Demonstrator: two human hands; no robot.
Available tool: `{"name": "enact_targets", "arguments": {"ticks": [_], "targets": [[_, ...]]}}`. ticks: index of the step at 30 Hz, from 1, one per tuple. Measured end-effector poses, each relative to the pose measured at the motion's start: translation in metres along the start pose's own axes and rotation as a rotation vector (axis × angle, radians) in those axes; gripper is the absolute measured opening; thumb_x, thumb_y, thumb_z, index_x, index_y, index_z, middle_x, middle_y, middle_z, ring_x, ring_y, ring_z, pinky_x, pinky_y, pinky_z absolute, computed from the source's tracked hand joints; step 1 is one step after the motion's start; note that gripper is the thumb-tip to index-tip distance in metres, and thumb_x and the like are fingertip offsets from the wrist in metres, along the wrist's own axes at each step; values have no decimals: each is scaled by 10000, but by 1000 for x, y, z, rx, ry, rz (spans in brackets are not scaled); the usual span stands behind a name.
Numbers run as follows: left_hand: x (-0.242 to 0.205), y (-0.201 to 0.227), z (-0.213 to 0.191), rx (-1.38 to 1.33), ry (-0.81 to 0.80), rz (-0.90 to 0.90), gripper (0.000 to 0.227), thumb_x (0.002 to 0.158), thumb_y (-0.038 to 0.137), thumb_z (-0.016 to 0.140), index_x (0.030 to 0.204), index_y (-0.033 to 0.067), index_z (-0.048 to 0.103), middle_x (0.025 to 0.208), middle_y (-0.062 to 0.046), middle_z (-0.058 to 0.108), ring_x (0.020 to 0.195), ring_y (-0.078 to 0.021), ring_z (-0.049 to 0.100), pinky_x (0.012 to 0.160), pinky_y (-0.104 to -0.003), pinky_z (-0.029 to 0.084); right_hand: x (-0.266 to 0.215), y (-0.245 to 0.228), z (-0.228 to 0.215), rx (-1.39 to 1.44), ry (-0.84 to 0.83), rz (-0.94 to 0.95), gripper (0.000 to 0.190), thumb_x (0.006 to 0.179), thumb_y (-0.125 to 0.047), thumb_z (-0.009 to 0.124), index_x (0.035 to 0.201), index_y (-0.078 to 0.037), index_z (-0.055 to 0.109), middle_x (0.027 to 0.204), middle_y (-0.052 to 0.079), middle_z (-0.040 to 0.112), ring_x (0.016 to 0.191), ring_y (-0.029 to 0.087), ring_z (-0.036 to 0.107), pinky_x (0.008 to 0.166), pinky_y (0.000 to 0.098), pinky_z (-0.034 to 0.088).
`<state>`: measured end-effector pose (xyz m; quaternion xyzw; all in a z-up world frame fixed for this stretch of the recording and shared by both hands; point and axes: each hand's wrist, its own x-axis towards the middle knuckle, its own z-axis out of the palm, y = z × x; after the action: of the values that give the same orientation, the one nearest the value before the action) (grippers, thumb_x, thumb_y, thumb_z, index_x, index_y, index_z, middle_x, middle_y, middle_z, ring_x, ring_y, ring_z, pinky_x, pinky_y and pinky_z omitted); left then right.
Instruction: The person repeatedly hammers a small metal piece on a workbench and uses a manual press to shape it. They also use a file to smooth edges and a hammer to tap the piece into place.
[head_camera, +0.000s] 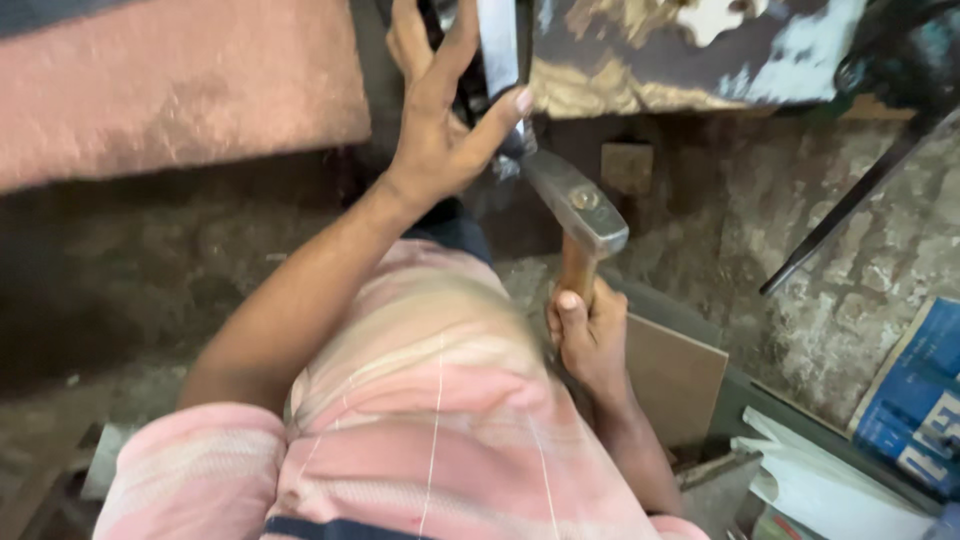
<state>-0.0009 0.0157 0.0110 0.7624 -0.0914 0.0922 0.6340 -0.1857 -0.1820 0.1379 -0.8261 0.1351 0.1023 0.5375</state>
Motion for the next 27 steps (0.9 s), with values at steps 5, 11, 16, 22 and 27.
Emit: {"name": "enact_targets", "arguments": {"ticks": [5,11,16,22,27], "targets": [[0,1,-3,-18,29,10,790,1055,347,847,1635,152,346,1663,-240,135,1508,-320,217,1255,-439,166,5,-1,5,207,49,-143,588,1020,-539,612,907,34,544,687,76,569,556,123,536,484,259,420],[11,0,2,-10,21,36,801,1066,338,846,1651,164,329,1685,-231,88,1552,-334,162,1261,-439,152,14,-2,1,-22,-12,23,572,1041,-531,592,829,-1,552,626,69,549,524,120,516,481,267,411],[-10,-6,0,-56,8,-33,809,1084,329,860,1658,165,314,1700,-255,0,1564,-327,139,1283,-439,138,3,-1,4,358,-12,-312,594,979,-528,670,946,40,497,716,96,557,613,157,537,527,295,428],[2,-6,-1,-17,12,30,824,1045,312,840,1654,177,301,1703,-222,32,1581,-349,129,1272,-441,126,14,-11,6,31,-73,-86,554,1023,-544,594,856,-16,581,644,43,593,529,93,534,471,255,400],[-10,-4,0,-58,-3,-26,813,1073,332,844,1660,168,305,1710,-251,8,1548,-330,185,1278,-434,158,8,-7,6,-23,-82,-76,521,1006,-509,603,869,-9,550,635,47,552,543,113,514,484,280,410]]}}
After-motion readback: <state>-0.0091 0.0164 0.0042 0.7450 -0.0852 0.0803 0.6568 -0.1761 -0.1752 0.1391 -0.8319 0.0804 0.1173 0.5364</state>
